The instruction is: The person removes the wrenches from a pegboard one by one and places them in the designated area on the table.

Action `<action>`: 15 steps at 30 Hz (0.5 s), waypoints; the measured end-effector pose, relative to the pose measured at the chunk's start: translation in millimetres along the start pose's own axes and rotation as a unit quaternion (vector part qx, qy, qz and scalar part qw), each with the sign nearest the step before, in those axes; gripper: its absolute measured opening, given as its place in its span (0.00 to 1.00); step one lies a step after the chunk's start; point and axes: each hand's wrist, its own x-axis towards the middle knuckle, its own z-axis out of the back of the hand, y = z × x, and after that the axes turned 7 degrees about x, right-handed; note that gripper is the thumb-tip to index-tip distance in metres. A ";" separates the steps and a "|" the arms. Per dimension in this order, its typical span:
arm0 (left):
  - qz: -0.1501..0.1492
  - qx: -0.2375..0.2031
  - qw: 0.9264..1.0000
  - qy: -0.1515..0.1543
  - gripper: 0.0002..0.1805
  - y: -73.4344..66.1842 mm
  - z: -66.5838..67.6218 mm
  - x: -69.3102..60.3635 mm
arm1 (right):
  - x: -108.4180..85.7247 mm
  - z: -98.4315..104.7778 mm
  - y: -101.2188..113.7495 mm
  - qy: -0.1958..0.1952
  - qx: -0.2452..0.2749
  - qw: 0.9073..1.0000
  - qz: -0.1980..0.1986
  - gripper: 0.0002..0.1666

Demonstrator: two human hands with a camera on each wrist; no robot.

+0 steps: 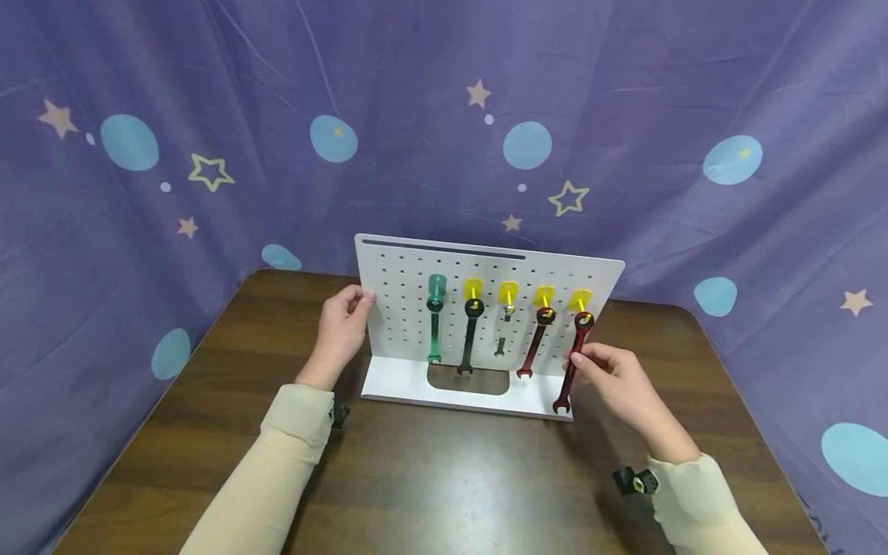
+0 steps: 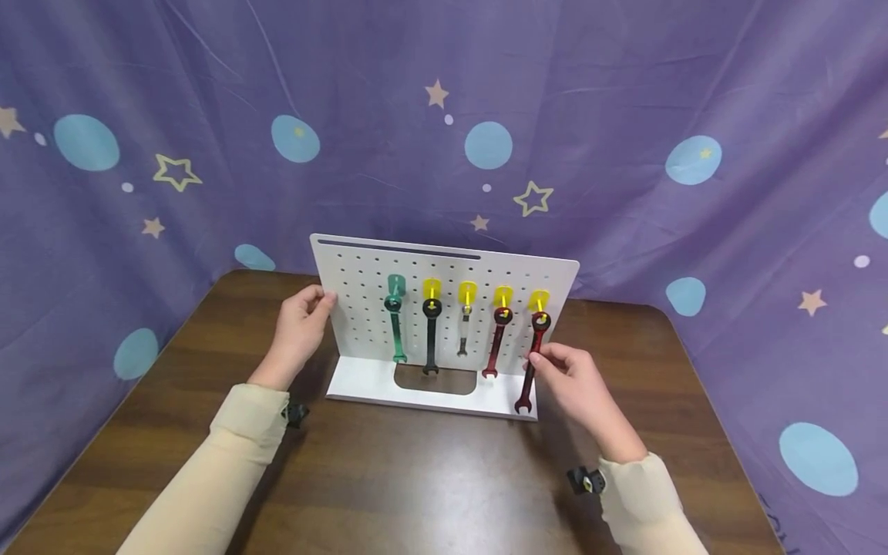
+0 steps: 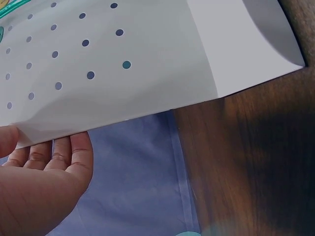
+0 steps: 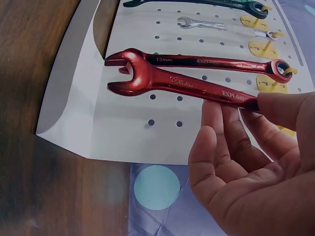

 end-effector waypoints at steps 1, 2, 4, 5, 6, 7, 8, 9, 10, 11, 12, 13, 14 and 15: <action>0.000 0.000 1.000 -0.001 0.11 -0.5 -0.1 0.5 | 0.0 0.4 1.5 -0.001 -0.002 1.000 0.000 0.13; -0.001 0.001 1.000 -0.002 0.11 -0.9 0.0 0.7 | -0.1 0.8 3.2 0.000 -0.003 1.000 0.001 0.13; 0.000 0.001 1.000 -0.004 0.11 -1.4 0.2 1.2 | -0.3 1.6 6.1 0.002 -0.004 1.000 0.001 0.13; 0.001 0.000 1.000 -0.005 0.11 -1.6 0.3 1.2 | -0.6 1.8 7.3 0.002 -0.005 1.000 0.000 0.13; 0.002 0.000 1.000 -0.005 0.11 -1.8 0.4 1.1 | -1.0 1.9 8.5 0.003 -0.008 1.000 0.001 0.13; 0.003 -0.002 1.000 -0.005 0.11 -1.8 0.4 1.1 | -1.6 1.9 9.2 0.005 -0.009 1.000 0.001 0.14; 0.003 -0.002 1.000 -0.005 0.11 -1.7 0.5 1.1 | -2.1 2.1 9.7 0.006 -0.010 1.000 0.001 0.14; 0.004 -0.003 1.000 -0.005 0.11 -1.5 0.5 1.0 | -2.5 2.2 9.8 0.009 -0.008 1.000 0.001 0.14; 0.004 -0.002 1.000 -0.004 0.11 -1.3 0.4 0.9 | -3.2 2.4 10.1 0.011 -0.007 1.000 0.001 0.14; 0.005 -0.003 1.000 -0.003 0.11 -1.4 0.3 0.6 | -3.8 2.5 10.0 0.014 -0.005 1.000 0.001 0.14; 0.005 -0.002 1.000 -0.003 0.12 -1.2 0.2 0.6 | -4.3 2.8 10.1 0.016 -0.001 1.000 0.001 0.14; 0.006 -0.002 1.000 -0.002 0.12 -1.0 0.0 0.6 | -4.8 3.1 9.7 0.019 0.005 1.000 0.000 0.15; 0.006 -0.001 1.000 -0.002 0.12 -1.0 -0.1 0.6 | -5.3 3.4 10.0 0.021 0.011 1.000 -0.002 0.14; 0.008 -0.002 1.000 -0.002 0.12 -0.9 -0.4 0.6 | -5.7 3.5 9.7 0.025 0.019 1.000 -0.004 0.14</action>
